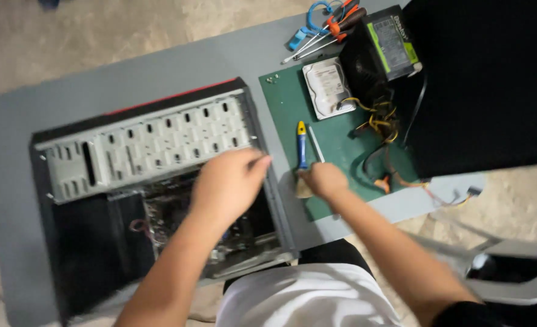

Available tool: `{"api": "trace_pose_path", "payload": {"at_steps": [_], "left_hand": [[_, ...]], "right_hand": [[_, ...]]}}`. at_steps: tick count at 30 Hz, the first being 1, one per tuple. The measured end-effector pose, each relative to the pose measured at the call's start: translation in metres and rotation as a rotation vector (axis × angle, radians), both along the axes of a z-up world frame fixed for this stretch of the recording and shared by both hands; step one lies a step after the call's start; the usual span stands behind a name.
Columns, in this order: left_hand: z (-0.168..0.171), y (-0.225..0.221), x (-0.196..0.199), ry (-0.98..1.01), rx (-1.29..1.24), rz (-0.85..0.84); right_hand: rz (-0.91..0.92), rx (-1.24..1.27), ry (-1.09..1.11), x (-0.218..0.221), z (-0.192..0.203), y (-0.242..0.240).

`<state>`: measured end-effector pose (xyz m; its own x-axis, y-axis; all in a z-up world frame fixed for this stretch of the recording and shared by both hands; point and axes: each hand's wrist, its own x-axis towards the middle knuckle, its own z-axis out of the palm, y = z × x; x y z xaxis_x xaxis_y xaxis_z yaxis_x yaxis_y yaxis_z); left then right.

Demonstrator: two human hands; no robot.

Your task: Cleaning computer components like RAM and hard drives with a brush and installing them into a PC case.

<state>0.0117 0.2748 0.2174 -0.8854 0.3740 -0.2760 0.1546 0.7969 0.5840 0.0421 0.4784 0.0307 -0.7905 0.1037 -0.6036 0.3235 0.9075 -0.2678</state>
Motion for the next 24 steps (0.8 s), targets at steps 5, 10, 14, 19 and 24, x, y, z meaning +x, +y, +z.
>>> {"api": "trace_pose_path", "payload": {"at_steps": [5, 10, 14, 19, 24], "left_hand": [[-0.079, 0.127, -0.034, 0.161, 0.015, -0.034], [-0.154, 0.193, -0.088, 0.051, -0.143, 0.049], [-0.193, 0.216, -0.106, -0.097, -0.314, 0.176], [-0.2, 0.241, -0.111, -0.273, -0.257, 0.327], [-0.205, 0.264, -0.116, -0.281, -0.238, 0.5]], "right_hand": [[0.19, 0.014, 0.036, -0.014, -0.093, 0.015], [0.057, -0.29, -0.049, -0.013, -0.057, 0.05], [-0.105, -0.609, -0.227, 0.0, -0.014, 0.093], [-0.248, -0.763, -0.307, 0.018, -0.004, 0.144], [-0.344, -0.893, -0.286, 0.04, -0.001, 0.174]]}}
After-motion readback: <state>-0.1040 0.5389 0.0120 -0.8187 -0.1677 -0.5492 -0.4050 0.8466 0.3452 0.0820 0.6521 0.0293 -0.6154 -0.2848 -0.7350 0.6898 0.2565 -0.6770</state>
